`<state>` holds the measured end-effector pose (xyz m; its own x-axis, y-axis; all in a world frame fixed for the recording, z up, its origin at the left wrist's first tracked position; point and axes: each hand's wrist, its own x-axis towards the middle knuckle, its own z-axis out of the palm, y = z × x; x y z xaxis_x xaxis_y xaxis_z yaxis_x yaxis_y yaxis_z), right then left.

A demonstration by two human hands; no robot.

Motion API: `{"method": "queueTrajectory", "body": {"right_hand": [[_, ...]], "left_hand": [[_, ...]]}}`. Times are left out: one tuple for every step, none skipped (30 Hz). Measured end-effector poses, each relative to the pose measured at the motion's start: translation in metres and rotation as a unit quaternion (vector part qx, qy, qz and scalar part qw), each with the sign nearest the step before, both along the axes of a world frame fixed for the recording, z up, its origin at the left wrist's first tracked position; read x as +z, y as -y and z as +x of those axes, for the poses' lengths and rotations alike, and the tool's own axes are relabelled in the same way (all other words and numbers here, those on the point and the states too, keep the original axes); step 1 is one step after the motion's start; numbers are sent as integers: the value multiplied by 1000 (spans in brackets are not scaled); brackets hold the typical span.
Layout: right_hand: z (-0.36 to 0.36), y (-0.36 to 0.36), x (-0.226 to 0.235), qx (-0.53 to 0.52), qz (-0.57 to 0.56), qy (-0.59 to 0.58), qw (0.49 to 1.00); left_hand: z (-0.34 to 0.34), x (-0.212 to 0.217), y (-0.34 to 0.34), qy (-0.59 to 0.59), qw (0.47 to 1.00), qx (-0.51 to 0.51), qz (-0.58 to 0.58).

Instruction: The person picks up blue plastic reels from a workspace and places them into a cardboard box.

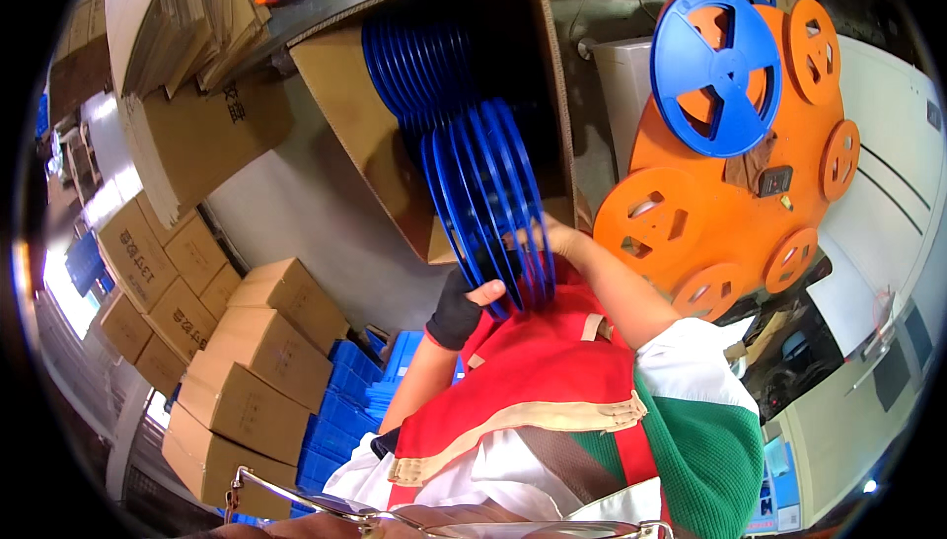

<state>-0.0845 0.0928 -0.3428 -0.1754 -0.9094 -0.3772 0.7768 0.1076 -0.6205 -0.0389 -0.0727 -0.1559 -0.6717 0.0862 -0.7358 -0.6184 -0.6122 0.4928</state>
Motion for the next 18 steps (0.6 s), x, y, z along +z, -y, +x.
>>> {"method": "queueTrajectory", "body": {"right_hand": [[-17, 11, 3, 4, -10, 33, 999], [-38, 9, 8, -5, 22, 69, 997], [-55, 8, 13, -25, 59, 106, 992], [-71, 10, 13, -51, 101, 149, 982], [-85, 13, 10, -76, 131, 176, 973], [-99, 17, 5, -104, 155, 194, 963], [-109, 20, 2, -127, 175, 203, 955], [-119, 27, -6, -143, 185, 207, 950], [-126, 34, -13, -154, 194, 206, 947], [-132, 42, -22, -163, 200, 205, 944], [-139, 47, -28, -170, 209, 199, 942], [-145, 51, -34, -176, 216, 192, 941], [-148, 55, -40, -180, 223, 191, 939], [-150, 59, -45, -180, 228, 187, 938], [-151, 62, -49, -180, 233, 183, 938], [-151, 65, -54, -177, 239, 179, 938], [-150, 66, -56, -175, 243, 178, 937], [-147, 67, -57, -171, 247, 175, 938]], "left_hand": [[9, -2, 10, 25, 999, 5, -44], [16, -11, 17, 45, 997, 2, -67], [20, -17, 20, 66, 994, -2, -90], [20, -20, 21, 68, 992, 30, -101], [24, -24, 23, 61, 992, 35, -107], [26, -28, 25, 54, 991, 39, -112], [28, -28, 28, 48, 991, 42, -117], [30, -24, 35, 76, 993, 36, -81], [35, -28, 35, 73, 992, 37, -94], [41, -31, 34, 69, 991, 39, -109], [43, -34, 32, 64, 990, 38, -121], [41, -33, 31, 70, 989, 64, -113], [45, -35, 32, 70, 989, 58, -117], [50, -37, 33, 70, 989, 50, -121], [55, -39, 34, 69, 989, 43, -124], [55, -37, 37, 93, 988, 62, -103], [55, -36, 40, 93, 987, 68, -111], [55, -35, 43, 92, 986, 73, -119]]}}
